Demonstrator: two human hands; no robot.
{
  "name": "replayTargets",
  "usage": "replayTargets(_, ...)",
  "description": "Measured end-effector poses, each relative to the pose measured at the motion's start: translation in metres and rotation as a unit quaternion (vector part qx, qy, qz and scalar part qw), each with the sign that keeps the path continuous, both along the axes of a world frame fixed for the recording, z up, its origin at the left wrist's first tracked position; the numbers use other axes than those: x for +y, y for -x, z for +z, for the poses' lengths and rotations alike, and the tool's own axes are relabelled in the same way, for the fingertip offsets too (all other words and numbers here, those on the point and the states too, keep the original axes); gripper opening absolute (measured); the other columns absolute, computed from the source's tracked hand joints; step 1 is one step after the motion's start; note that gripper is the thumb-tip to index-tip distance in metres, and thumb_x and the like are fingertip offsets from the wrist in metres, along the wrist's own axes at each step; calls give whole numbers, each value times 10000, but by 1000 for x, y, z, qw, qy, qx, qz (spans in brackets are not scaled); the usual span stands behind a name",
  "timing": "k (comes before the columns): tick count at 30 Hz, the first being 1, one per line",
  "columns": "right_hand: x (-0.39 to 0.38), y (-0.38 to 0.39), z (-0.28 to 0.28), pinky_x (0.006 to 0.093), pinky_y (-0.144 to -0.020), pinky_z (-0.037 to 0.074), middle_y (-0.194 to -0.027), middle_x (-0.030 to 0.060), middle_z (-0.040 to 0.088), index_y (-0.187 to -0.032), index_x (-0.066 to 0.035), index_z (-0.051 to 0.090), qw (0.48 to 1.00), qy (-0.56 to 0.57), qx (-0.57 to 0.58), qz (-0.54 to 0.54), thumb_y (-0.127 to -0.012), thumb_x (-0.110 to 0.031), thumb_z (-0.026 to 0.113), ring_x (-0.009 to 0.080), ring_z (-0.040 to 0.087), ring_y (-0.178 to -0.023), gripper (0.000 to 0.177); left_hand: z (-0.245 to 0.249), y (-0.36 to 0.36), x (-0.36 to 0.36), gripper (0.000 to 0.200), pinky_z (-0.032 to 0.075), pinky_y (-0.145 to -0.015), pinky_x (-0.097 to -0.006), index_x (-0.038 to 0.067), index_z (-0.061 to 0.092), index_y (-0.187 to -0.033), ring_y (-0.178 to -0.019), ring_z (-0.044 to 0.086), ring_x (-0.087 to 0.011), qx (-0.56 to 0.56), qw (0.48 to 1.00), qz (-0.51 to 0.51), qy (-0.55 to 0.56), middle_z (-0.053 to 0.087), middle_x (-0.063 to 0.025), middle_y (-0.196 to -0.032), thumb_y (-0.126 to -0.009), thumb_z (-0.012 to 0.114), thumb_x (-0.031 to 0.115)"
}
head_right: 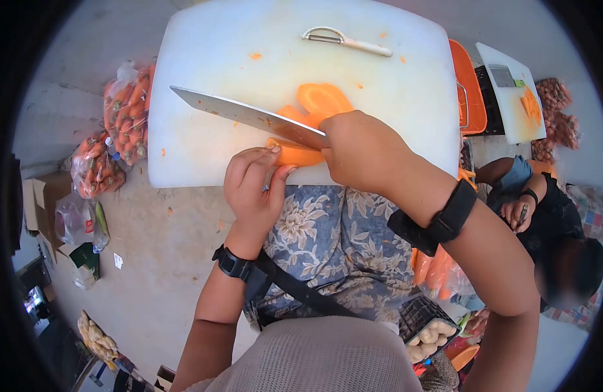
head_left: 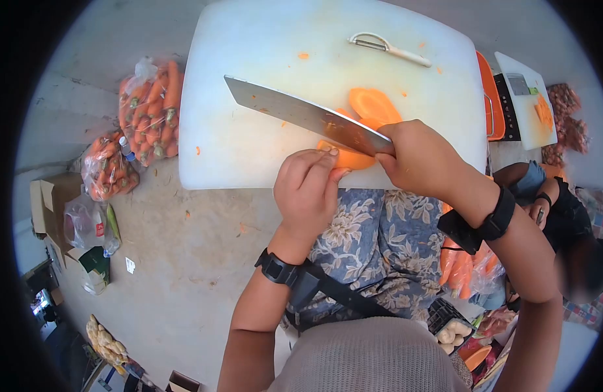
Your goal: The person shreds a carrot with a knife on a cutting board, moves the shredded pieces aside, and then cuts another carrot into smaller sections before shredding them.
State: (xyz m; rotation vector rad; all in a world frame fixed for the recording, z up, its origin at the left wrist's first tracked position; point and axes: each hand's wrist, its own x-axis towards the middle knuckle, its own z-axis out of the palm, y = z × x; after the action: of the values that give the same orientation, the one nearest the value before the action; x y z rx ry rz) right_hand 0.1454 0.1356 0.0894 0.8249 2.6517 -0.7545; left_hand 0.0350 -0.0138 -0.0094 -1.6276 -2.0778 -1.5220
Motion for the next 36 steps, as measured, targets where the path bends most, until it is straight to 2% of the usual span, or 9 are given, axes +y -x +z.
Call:
replayTargets(6,-30,-20,2,446,-599,511,-693,199,631,-775,3,592,994,-100,32,37,-762,-56,593,371,634,-641,61,-5,0,-1,246,503,-736,-359,10,660,-928,-841,618,-289,-7,1000,7,-9,630,-111,-906,-714,773,54)
replayTargets(12,-41,-41,24,412,-540,507,-644,160,613,-814,-20,564,990,-119,58,51,-742,-40,605,327,623,-566,85,0,-2,-1,189,487,-658,-349,30,678,-854,-778,592,-290,7,1000,21,22,622,-104,-880,-675,740,27)
replayTargets(16,-38,-53,27,395,-528,500,-647,133,602,-812,-33,554,991,-108,59,60,-733,-34,609,308,616,-561,96,-4,-2,-5,231,476,-713,-390,13,687,-908,-827,586,-336,10,1000,8,8,615,-120,-905,-680,691,-24)
replayTargets(18,-38,-58,29,417,-576,492,-717,139,610,-942,-19,573,995,-84,18,47,-665,27,620,332,622,-634,285,-4,-2,-7,225,477,-721,-395,22,691,-899,-829,590,-340,8,1000,9,18,622,-121,-915,-678,699,-14)
replayTargets(21,-39,-61,32,412,-573,486,-712,135,598,-958,-7,574,994,-93,23,53,-626,49,616,324,619,-642,339,0,-1,-8,214,514,-696,-368,31,700,-862,-843,629,-304,12,999,12,30,654,-116,-952,-658,679,-28)
replayTargets(22,-38,-61,33,412,-573,486,-712,135,598,-958,-7,574,994,-90,18,55,-626,49,616,324,619,-642,339,0,0,-8,208,516,-711,-366,32,701,-857,-860,632,-305,6,1000,-2,26,657,-115,-967,-658,682,-24)
replayTargets(24,-36,-60,34,364,-491,458,-616,85,524,-817,-39,528,991,-105,44,73,-687,-7,614,266,574,-526,158,-3,0,-10,203,518,-726,-364,34,703,-853,-878,635,-307,-3,1000,-15,22,660,-113,-981,-658,685,-21)
replayTargets(33,-31,-67,36,355,-492,459,-652,77,518,-1068,48,586,988,-114,35,102,-666,15,613,239,576,-543,404,-18,-9,-30,291,483,-806,-474,107,690,-1000,-914,634,-331,-13,995,-1,104,669,-83,-1009,-720,737,166)
replayTargets(36,-31,-64,39,361,-491,456,-646,84,517,-1005,30,586,990,-106,22,90,-673,11,613,251,577,-543,334,-11,-5,-25,238,498,-771,-454,101,696,-943,-877,640,-323,1,995,5,98,670,-77,-990,-710,741,120)
